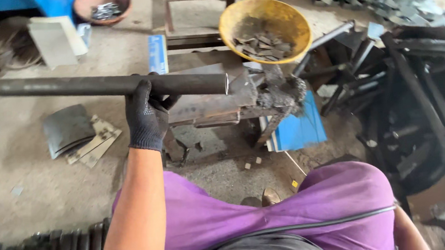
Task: The person welds a metal pipe to a flat metal plate using a welding torch. They then pick up a metal cylinder and weld it to the same plate. The person is sitting on the floor in a workshop environment.
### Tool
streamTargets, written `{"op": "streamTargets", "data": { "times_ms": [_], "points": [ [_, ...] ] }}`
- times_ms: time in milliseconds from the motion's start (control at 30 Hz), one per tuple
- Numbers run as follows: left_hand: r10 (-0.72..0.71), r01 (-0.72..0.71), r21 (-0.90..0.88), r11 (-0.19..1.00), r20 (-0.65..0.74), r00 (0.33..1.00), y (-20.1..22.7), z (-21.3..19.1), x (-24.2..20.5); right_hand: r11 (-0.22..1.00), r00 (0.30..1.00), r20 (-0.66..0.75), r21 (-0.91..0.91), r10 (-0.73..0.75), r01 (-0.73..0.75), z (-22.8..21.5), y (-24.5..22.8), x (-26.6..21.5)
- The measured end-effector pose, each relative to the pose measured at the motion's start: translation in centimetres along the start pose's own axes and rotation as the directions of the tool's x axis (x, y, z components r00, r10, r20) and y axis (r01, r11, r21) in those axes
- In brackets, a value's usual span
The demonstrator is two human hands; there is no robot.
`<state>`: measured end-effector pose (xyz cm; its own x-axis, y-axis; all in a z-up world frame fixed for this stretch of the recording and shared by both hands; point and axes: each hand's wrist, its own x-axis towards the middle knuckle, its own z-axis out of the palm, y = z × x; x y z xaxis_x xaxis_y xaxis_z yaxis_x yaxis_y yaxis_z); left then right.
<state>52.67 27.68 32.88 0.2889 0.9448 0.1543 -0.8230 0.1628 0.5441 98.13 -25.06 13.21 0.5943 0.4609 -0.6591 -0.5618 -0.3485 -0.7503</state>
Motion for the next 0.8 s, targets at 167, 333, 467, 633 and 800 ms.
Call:
{"op": "streamTargets", "data": {
  "times_ms": [167,333,467,633,800],
  "points": [
    [0.007,-0.006,-0.04,0.999,0.034,0.999,-3.6,0.2,0.9,0.994,0.979,-0.198,0.107,0.051,-0.031,-1.9,-0.6,0.0],
    [-0.038,0.037,-0.038,0.999,-0.025,0.999,-6.4,-2.4,1.3,0.848,0.918,-0.197,0.354,-0.345,0.395,-4.1,-9.4,-1.6],
    [-0.038,0.035,-0.04,0.999,-0.077,0.996,-7.7,-3.0,2.4,0.552,0.802,-0.132,0.66,-0.583,0.509,3.6,-19.4,-6.3],
    [-0.057,0.054,-0.045,0.998,-0.064,0.996,-8.4,-3.0,2.8,0.52,0.739,0.034,0.733,-0.673,0.439,14.5,-25.7,-5.1],
    [-0.052,0.052,-0.01,0.999,-0.049,0.997,-8.7,-3.0,2.4,0.598,0.83,0.129,0.753,-0.543,0.274,24.7,-23.7,-2.8]
  ]
}}
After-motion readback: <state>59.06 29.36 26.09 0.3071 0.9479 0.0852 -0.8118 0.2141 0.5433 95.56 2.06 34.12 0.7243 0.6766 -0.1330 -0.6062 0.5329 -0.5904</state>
